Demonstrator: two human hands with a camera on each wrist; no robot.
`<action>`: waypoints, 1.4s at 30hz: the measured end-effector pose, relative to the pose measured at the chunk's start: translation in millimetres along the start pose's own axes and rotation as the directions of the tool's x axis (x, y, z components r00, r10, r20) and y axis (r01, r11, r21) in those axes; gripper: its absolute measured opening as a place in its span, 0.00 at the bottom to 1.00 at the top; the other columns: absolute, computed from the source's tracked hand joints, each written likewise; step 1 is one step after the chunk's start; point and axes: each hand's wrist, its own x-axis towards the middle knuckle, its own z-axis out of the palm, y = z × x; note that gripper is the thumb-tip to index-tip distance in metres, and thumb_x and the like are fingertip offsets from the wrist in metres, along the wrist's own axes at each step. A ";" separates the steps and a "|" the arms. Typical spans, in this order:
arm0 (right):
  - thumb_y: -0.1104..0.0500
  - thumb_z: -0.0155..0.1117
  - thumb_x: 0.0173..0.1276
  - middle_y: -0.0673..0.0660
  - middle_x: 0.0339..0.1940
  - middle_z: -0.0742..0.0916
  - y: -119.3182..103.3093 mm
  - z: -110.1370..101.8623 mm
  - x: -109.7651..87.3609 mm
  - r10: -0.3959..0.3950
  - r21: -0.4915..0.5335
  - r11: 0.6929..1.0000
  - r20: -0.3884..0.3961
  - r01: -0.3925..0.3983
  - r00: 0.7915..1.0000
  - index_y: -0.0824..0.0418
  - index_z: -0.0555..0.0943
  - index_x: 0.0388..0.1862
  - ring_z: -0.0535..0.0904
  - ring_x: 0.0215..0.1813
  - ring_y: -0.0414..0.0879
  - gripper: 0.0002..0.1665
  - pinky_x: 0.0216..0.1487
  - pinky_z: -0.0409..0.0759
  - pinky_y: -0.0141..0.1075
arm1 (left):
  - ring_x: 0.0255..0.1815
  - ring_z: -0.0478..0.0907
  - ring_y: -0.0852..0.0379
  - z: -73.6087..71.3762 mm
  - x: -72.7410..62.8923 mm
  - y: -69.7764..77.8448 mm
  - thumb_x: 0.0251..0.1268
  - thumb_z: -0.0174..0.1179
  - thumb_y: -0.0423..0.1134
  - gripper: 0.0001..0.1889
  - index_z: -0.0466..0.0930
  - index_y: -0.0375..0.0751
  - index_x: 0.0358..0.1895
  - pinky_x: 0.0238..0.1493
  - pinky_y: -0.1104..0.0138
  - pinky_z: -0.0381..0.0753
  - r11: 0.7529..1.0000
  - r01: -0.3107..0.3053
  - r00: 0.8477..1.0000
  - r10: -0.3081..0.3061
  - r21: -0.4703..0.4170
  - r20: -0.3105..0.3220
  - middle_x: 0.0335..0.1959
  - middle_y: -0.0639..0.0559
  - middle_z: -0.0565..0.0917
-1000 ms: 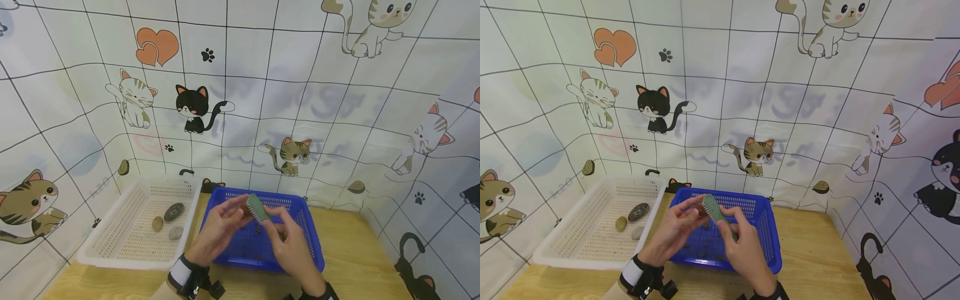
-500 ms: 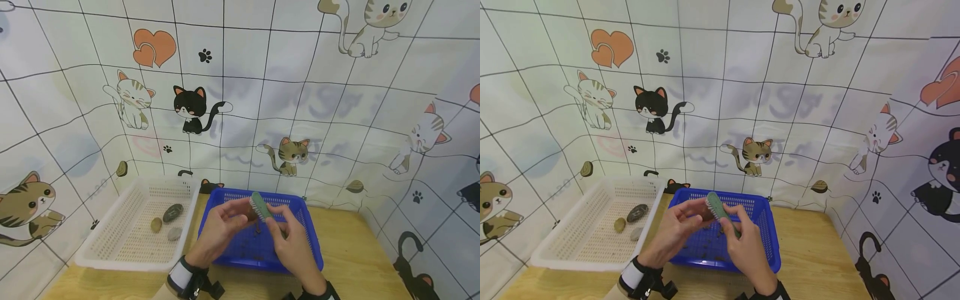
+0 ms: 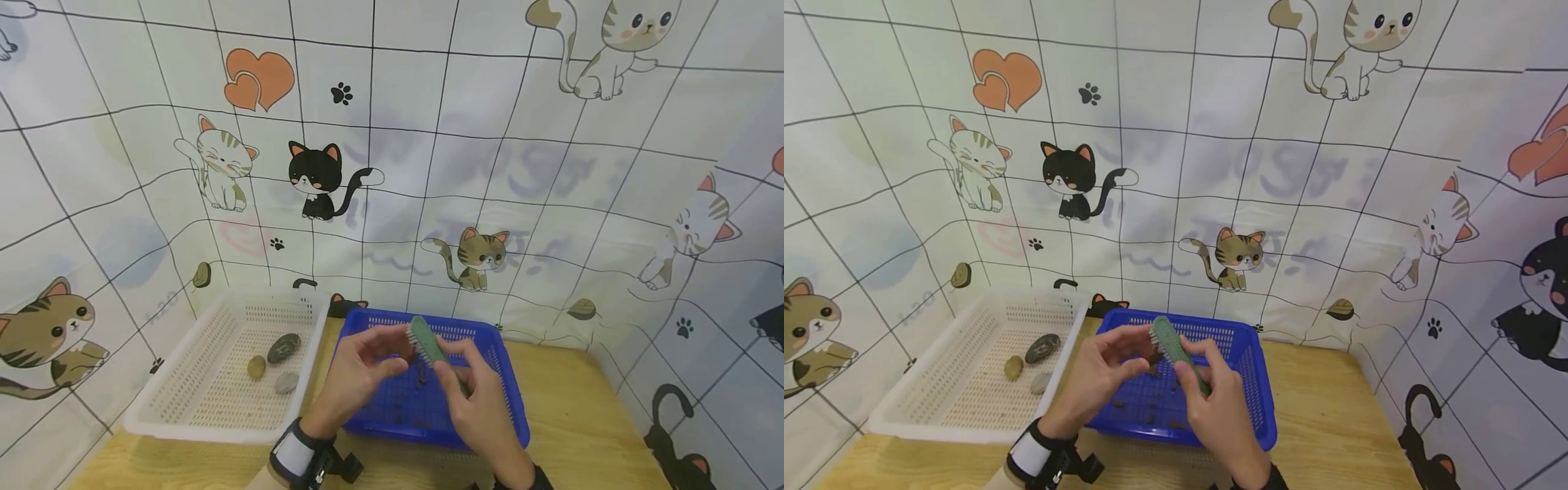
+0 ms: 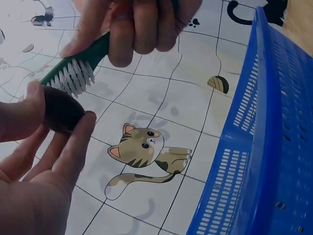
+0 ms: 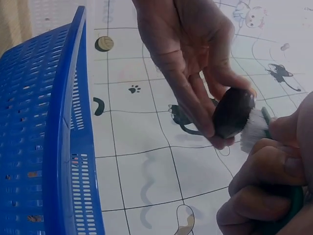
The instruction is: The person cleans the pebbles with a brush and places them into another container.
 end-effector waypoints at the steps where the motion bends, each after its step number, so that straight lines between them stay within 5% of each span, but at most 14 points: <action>1: 0.64 0.60 0.94 0.43 0.20 0.79 0.5 -0.5 0.2 0.009 0.001 1.000 -0.013 -0.009 1.000 0.59 0.81 0.74 0.59 0.15 0.21 0.17 0.12 0.61 0.21 | 0.63 0.93 0.61 -0.7 -0.3 -0.1 0.76 0.77 0.31 0.28 0.84 0.33 0.75 0.64 0.66 0.95 1.000 -0.004 1.000 0.005 -0.010 0.016 0.67 0.32 0.92; 6: 0.64 0.61 0.94 0.38 0.16 0.70 2.4 0.1 0.2 0.015 0.026 1.000 -0.029 -0.014 0.999 0.59 0.81 0.74 0.60 0.15 0.22 0.16 0.12 0.60 0.21 | 0.72 0.90 0.59 -3.6 -1.0 -4.8 0.83 0.76 0.43 0.34 0.77 0.28 0.81 0.69 0.63 0.94 0.981 -0.001 0.999 0.010 -0.196 0.045 0.73 0.49 0.92; 10: 0.69 0.60 0.92 0.43 0.16 0.72 2.6 5.5 -1.4 -0.073 0.057 0.996 -0.015 0.074 0.997 0.61 0.80 0.75 0.59 0.17 0.20 0.19 0.12 0.61 0.19 | 0.72 0.89 0.56 -3.0 0.0 -7.2 0.87 0.72 0.42 0.36 0.71 0.25 0.84 0.75 0.56 0.92 0.944 0.013 0.999 0.004 -0.329 0.052 0.72 0.54 0.91; 14: 0.75 0.60 0.88 0.51 0.12 0.73 1.7 11.7 -3.6 -0.185 0.047 0.982 -0.002 0.185 0.983 0.62 0.79 0.76 0.59 0.18 0.17 0.23 0.13 0.61 0.17 | 0.68 0.90 0.60 0.1 1.1 -7.0 0.87 0.70 0.37 0.30 0.75 0.31 0.84 0.69 0.64 0.93 0.941 0.062 0.997 -0.045 -0.332 0.059 0.70 0.58 0.93; 19: 0.76 0.63 0.86 0.51 0.12 0.75 -0.1 12.8 -3.7 -0.223 0.004 0.975 -0.021 0.223 0.975 0.62 0.80 0.74 0.59 0.17 0.17 0.24 0.13 0.61 0.17 | 0.68 0.91 0.60 4.6 1.8 -8.6 0.87 0.69 0.33 0.25 0.82 0.38 0.80 0.70 0.62 0.92 0.941 0.105 0.990 -0.069 -0.323 0.122 0.68 0.57 0.94; 23: 0.74 0.63 0.87 0.47 0.12 0.75 0.2 8.7 -1.7 -0.205 -0.046 0.978 -0.075 0.202 0.976 0.59 0.81 0.75 0.58 0.16 0.17 0.24 0.12 0.60 0.17 | 0.69 0.91 0.57 5.6 -0.2 -10.0 0.87 0.71 0.39 0.25 0.82 0.36 0.79 0.74 0.58 0.93 0.937 0.104 0.986 -0.053 -0.332 0.158 0.68 0.55 0.94; 28: 0.70 0.63 0.90 0.43 0.12 0.72 4.0 2.6 0.5 -0.137 -0.046 0.990 -0.096 0.133 0.986 0.57 0.82 0.76 0.57 0.16 0.18 0.22 0.13 0.58 0.17 | 0.75 0.88 0.55 7.1 0.0 -8.4 0.89 0.67 0.35 0.27 0.76 0.33 0.84 0.79 0.55 0.90 0.924 0.106 0.988 -0.054 -0.366 0.148 0.71 0.54 0.91; 37: 0.72 0.60 0.89 0.47 0.14 0.72 5.3 5.1 -2.0 -0.150 0.025 0.988 0.006 0.150 0.989 0.60 0.80 0.77 0.57 0.17 0.18 0.23 0.12 0.58 0.17 | 0.78 0.85 0.57 -1.6 0.1 -5.9 0.94 0.59 0.35 0.27 0.72 0.37 0.87 0.84 0.58 0.85 0.893 0.120 0.992 -0.088 -0.433 0.095 0.75 0.55 0.87; 42: 0.71 0.58 0.91 0.49 0.14 0.71 2.7 3.7 -3.6 -0.092 0.075 0.993 0.034 0.089 0.995 0.60 0.77 0.80 0.59 0.15 0.21 0.24 0.11 0.61 0.20 | 0.74 0.88 0.57 -4.6 1.6 -3.9 0.97 0.54 0.36 0.25 0.70 0.39 0.88 0.86 0.58 0.83 0.867 0.132 0.991 -0.111 -0.481 0.072 0.75 0.53 0.85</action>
